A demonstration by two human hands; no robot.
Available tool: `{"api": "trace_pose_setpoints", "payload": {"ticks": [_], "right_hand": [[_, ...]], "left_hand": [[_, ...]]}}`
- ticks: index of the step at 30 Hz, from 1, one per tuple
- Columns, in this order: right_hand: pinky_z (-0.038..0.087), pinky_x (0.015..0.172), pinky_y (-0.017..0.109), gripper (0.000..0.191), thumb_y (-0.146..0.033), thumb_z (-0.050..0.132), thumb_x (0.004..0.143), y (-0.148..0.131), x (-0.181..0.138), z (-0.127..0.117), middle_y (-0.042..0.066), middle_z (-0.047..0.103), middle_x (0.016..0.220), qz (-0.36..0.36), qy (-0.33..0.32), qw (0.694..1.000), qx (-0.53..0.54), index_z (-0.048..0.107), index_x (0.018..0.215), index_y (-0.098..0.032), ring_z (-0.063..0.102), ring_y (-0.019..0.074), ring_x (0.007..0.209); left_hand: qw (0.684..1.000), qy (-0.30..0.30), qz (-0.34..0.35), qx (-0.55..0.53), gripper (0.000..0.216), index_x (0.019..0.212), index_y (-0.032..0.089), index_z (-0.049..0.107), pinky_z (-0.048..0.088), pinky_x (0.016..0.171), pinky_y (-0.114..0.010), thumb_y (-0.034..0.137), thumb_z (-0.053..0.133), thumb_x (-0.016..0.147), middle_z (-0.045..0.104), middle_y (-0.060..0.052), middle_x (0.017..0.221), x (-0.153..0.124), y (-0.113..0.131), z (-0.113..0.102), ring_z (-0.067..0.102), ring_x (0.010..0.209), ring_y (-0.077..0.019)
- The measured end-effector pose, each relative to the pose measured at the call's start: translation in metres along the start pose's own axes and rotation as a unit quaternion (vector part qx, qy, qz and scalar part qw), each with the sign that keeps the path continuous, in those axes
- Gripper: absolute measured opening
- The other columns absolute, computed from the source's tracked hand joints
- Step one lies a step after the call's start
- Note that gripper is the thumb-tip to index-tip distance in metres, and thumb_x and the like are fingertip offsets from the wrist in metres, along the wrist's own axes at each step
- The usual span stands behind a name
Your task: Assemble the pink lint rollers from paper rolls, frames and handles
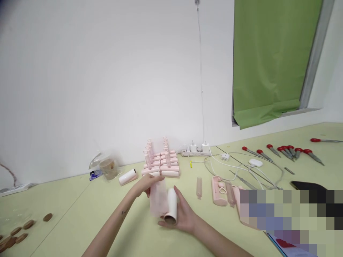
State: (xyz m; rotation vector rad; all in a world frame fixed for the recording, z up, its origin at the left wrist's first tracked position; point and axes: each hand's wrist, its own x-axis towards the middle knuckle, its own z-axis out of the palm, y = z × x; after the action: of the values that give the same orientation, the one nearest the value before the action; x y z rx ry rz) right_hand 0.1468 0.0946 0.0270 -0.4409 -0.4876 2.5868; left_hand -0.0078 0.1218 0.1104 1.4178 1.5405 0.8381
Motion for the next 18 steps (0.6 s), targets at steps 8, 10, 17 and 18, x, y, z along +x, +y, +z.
{"api": "trace_pose_setpoints", "payload": {"ticks": [8, 10, 17, 18], "right_hand": [[0.050, 0.068, 0.026, 0.039, -0.049, 0.055, 0.072, -0.003, 0.003, -0.012, 0.006, 0.062, 0.077, -0.034, 0.029, 0.986, 0.158, 0.054, 0.087, -0.014, 0.061, 0.0164, 0.079], [0.049, 0.065, 0.024, 0.033, -0.046, 0.055, 0.073, -0.009, 0.000, -0.014, 0.004, 0.062, 0.078, -0.058, 0.028, 0.985, 0.161, 0.055, 0.088, -0.016, 0.061, 0.0147, 0.076], [0.046, 0.065, 0.024, 0.039, -0.053, 0.051, 0.074, -0.016, -0.010, -0.006, 0.001, 0.060, 0.094, -0.085, -0.017, 0.986, 0.145, 0.053, 0.106, -0.030, 0.059, 0.0138, 0.081], [0.046, 0.065, 0.024, 0.042, -0.054, 0.049, 0.074, -0.014, -0.010, -0.004, 0.001, 0.059, 0.095, -0.077, -0.028, 0.987, 0.140, 0.050, 0.110, -0.032, 0.059, 0.0140, 0.082]], "left_hand": [[0.992, 0.095, 0.081, -0.038, 0.045, 0.075, 0.014, 0.059, 0.045, 0.038, -0.024, 0.056, 0.055, 0.063, 0.059, -0.004, 0.062, 0.000, -0.006, -0.024, 0.057, 0.051, -0.0168], [0.982, 0.137, 0.109, -0.066, 0.050, 0.094, 0.015, 0.054, 0.050, 0.057, -0.027, 0.056, 0.051, 0.065, 0.060, -0.007, 0.083, -0.002, -0.026, -0.029, 0.059, 0.074, -0.0184], [0.972, 0.183, 0.126, -0.079, 0.050, 0.098, 0.018, 0.047, 0.035, 0.093, -0.042, 0.038, 0.065, 0.056, 0.053, -0.011, 0.108, -0.025, -0.111, -0.004, 0.049, 0.105, -0.0270], [0.971, 0.193, 0.126, -0.066, 0.053, 0.102, 0.019, 0.047, 0.029, 0.098, -0.043, 0.036, 0.066, 0.056, 0.050, -0.011, 0.115, -0.030, -0.115, 0.000, 0.042, 0.113, -0.0279]]}}
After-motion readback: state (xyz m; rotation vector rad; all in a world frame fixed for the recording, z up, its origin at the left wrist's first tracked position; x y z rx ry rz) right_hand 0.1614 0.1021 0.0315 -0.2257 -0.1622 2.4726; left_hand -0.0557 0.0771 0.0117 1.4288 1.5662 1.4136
